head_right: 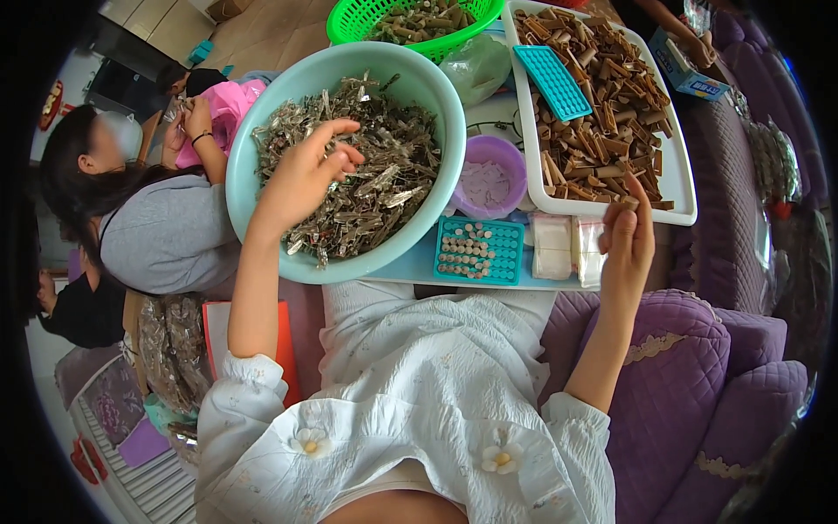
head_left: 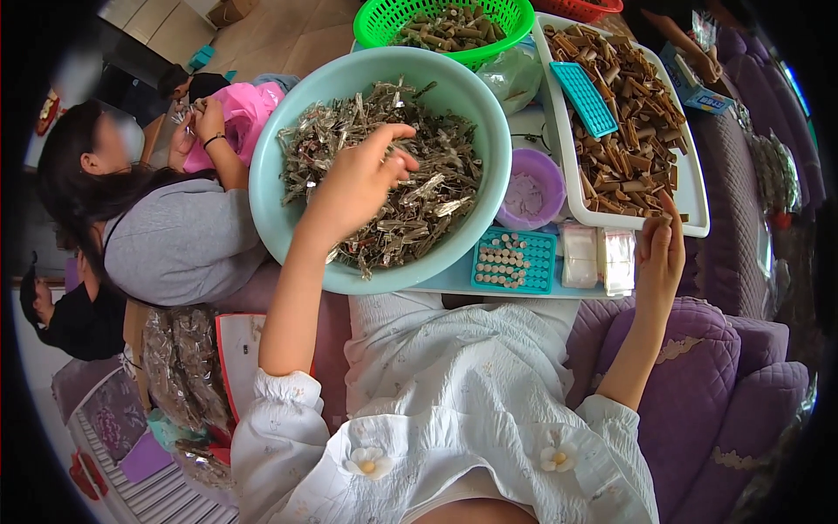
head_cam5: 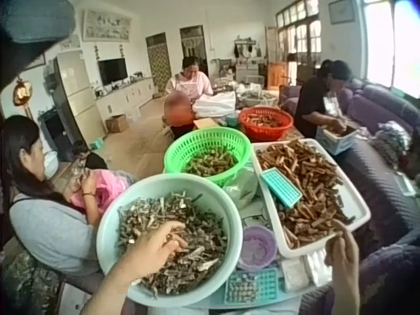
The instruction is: The person assembles cork string lights by taking LED wire lights from a bowl, inserting them into plastic cork casings, placing button batteries into the battery compartments, and closing the casings.
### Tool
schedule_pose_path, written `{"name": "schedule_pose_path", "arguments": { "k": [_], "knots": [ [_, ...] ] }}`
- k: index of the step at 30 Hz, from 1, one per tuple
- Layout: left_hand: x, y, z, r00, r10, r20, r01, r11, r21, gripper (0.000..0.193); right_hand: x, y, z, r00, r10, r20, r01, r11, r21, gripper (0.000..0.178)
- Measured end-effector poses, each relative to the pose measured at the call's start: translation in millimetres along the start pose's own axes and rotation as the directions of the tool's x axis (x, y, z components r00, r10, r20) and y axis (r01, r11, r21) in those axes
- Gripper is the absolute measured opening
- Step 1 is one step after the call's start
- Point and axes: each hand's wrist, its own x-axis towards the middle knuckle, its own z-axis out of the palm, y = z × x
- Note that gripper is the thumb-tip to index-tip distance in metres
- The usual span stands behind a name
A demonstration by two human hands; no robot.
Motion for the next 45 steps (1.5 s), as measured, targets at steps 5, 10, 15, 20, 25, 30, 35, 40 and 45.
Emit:
{"name": "schedule_pose_path", "arguments": {
  "k": [5, 10, 15, 20, 25, 30, 35, 40, 45],
  "knots": [
    [-33, 29, 25, 0.996, 0.066, -0.061, -0.054, 0.981, 0.186, 0.018, -4, -39, 57, 0.981, -0.094, 0.169, 0.063, 0.981, 0.184, 0.031],
    [-44, 44, 31, 0.922, 0.382, -0.064, -0.373, 0.920, 0.120, 0.025, -5, -71, 97, 0.941, -0.121, 0.317, 0.009, 0.942, 0.335, 0.027],
    [-59, 49, 48, 0.937, 0.307, -0.169, -0.299, 0.952, 0.070, 0.030, -6, -84, 100, 0.960, -0.222, 0.173, 0.182, 0.959, 0.217, 0.031],
    [-67, 41, 60, 0.943, 0.269, -0.196, -0.300, 0.942, -0.153, 0.024, -20, -65, 121, 0.922, -0.085, 0.377, -0.013, 0.968, 0.252, 0.032],
    [-63, 32, 81, 0.847, 0.233, -0.477, -0.398, 0.874, -0.280, 0.025, -50, -38, 143, 0.927, 0.108, 0.358, -0.219, 0.932, 0.287, 0.038],
    [-66, 26, 91, 0.864, 0.115, -0.490, -0.388, 0.772, -0.503, 0.026, -57, -31, 154, 0.927, 0.163, 0.337, -0.294, 0.876, 0.384, 0.030],
    [-63, 23, 93, 0.907, 0.011, -0.422, -0.337, 0.622, -0.707, 0.021, -64, -24, 159, 0.930, 0.210, 0.301, -0.325, 0.853, 0.409, 0.027],
    [-66, 15, 97, 0.898, 0.007, -0.440, -0.341, 0.644, -0.685, 0.019, -69, -25, 167, 0.978, 0.163, 0.133, -0.199, 0.923, 0.330, 0.023],
    [-67, 15, 99, 0.914, -0.017, -0.406, -0.336, 0.529, -0.779, 0.018, -71, -24, 168, 0.996, 0.081, 0.033, -0.086, 0.977, 0.196, 0.013]
  ]
}}
